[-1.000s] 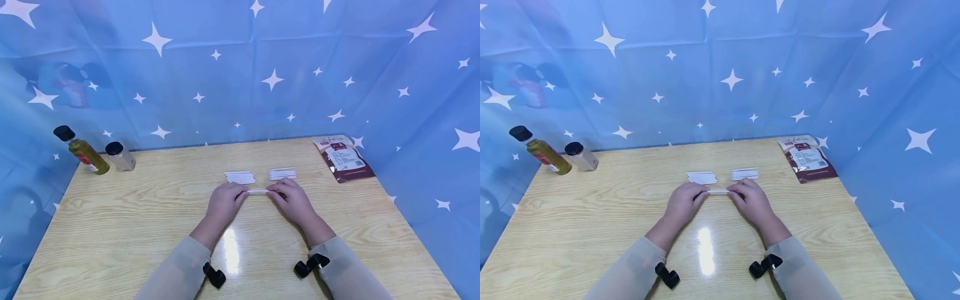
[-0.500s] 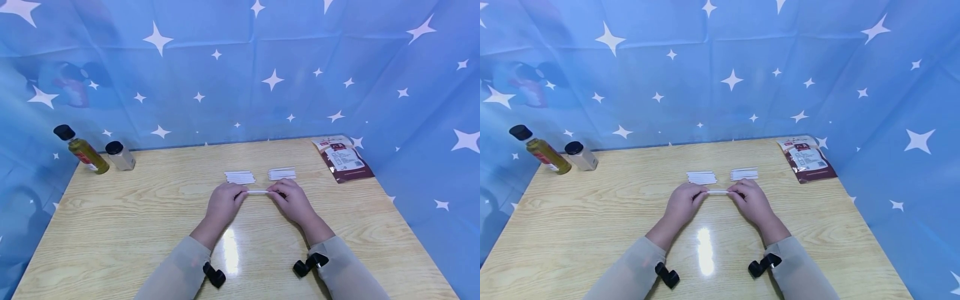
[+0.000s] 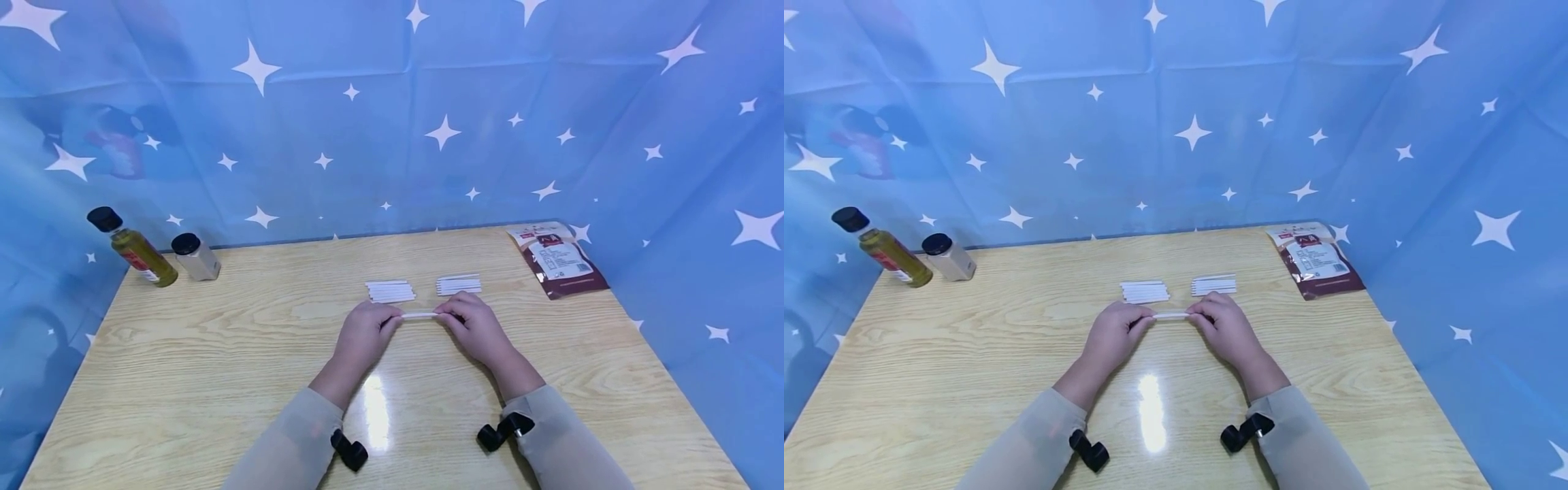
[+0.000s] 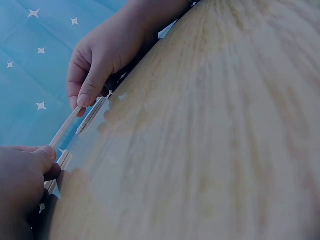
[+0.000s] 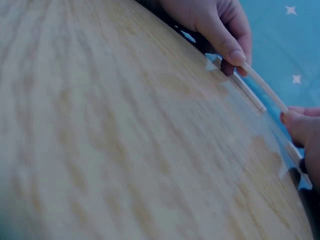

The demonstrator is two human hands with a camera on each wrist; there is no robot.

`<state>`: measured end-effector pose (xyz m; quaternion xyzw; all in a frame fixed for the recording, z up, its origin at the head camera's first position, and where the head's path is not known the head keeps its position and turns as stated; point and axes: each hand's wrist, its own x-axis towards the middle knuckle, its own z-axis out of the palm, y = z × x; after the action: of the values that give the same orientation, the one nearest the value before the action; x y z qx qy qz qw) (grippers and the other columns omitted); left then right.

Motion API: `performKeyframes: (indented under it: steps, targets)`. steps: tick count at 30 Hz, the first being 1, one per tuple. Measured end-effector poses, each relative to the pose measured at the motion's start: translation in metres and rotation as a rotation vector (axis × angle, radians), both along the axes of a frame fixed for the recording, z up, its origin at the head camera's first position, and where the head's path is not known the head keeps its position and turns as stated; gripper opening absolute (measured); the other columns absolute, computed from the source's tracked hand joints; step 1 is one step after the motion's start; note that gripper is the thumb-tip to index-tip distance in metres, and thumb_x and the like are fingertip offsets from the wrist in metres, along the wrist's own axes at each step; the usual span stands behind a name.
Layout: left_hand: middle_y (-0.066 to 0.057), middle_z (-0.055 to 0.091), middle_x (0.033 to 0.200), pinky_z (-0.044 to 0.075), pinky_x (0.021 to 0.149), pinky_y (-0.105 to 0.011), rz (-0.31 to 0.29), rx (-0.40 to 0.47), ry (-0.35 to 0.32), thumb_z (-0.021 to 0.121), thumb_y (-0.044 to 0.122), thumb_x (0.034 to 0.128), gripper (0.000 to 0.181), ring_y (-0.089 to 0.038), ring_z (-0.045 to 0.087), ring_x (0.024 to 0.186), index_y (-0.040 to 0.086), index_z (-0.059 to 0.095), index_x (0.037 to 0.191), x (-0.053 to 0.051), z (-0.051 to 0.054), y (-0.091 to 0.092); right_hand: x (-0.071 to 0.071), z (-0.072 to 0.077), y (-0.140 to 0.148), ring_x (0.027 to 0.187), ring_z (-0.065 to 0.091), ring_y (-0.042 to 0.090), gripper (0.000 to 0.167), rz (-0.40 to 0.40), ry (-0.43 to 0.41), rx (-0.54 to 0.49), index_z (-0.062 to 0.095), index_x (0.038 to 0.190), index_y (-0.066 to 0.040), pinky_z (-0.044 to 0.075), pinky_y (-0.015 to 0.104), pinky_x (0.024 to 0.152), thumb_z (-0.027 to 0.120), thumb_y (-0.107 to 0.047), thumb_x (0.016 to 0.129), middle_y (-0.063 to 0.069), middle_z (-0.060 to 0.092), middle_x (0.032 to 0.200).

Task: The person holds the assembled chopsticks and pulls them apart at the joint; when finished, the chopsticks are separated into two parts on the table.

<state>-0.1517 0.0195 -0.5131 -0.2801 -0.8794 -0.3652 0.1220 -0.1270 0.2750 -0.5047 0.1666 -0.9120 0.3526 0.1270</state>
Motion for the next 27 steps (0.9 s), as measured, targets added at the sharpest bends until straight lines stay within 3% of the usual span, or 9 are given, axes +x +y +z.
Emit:
performKeyframes:
  steps: [8,14,19,24,27]
  targets:
    - [0.002,0.081,0.104,0.056,0.098,-0.038,-0.018,-0.015,0.001,0.078,0.019,0.0994,0.009,-0.019,0.074,0.099,0.014,0.085,0.104,0.002,0.003,0.001,-0.001,-0.001,0.002,0.094,0.059,0.019,0.006,0.015,0.064,0.063,0.083,0.101,-0.012,0.051,0.041,0.081,0.08,-0.01,0.097,-0.003,0.067,0.097]
    - [0.001,0.081,0.104,0.056,0.099,-0.039,0.007,-0.04,0.001,0.076,0.019,0.1007,0.01,-0.02,0.074,0.1,0.013,0.084,0.105,0.004,0.003,0.0,-0.001,-0.004,0.007,0.092,0.059,0.017,0.007,0.015,0.093,0.054,0.083,0.103,-0.011,0.051,0.037,0.079,0.079,-0.009,0.098,-0.002,0.067,0.098]
    - [-0.004,0.081,0.104,0.058,0.095,-0.04,0.041,0.009,0.025,0.078,0.014,0.099,0.009,-0.024,0.075,0.1,0.01,0.083,0.105,0.004,0.003,-0.003,-0.002,-0.004,0.016,0.088,0.061,0.015,0.009,-0.082,0.107,-0.033,0.083,0.102,-0.007,0.049,0.028,0.076,0.078,-0.002,0.097,0.0,0.069,0.099]
    - [-0.004,0.081,0.107,0.057,0.096,-0.04,0.04,0.037,0.03,0.078,0.015,0.0993,0.01,-0.025,0.075,0.102,0.01,0.083,0.107,0.001,0.0,-0.006,-0.003,-0.003,0.017,0.093,0.061,0.014,0.009,-0.052,0.079,-0.021,0.083,0.104,-0.011,0.048,0.027,0.079,0.077,-0.006,0.099,-0.002,0.07,0.102]
    - [-0.003,0.081,0.104,0.058,0.092,-0.039,0.043,0.054,0.077,0.08,0.015,0.098,0.01,-0.022,0.075,0.098,0.011,0.084,0.106,-0.002,-0.003,-0.007,-0.004,-0.002,0.016,0.094,0.06,0.015,0.009,-0.048,0.101,-0.013,0.084,0.103,-0.012,0.048,0.031,0.079,0.079,-0.006,0.097,-0.002,0.071,0.101]
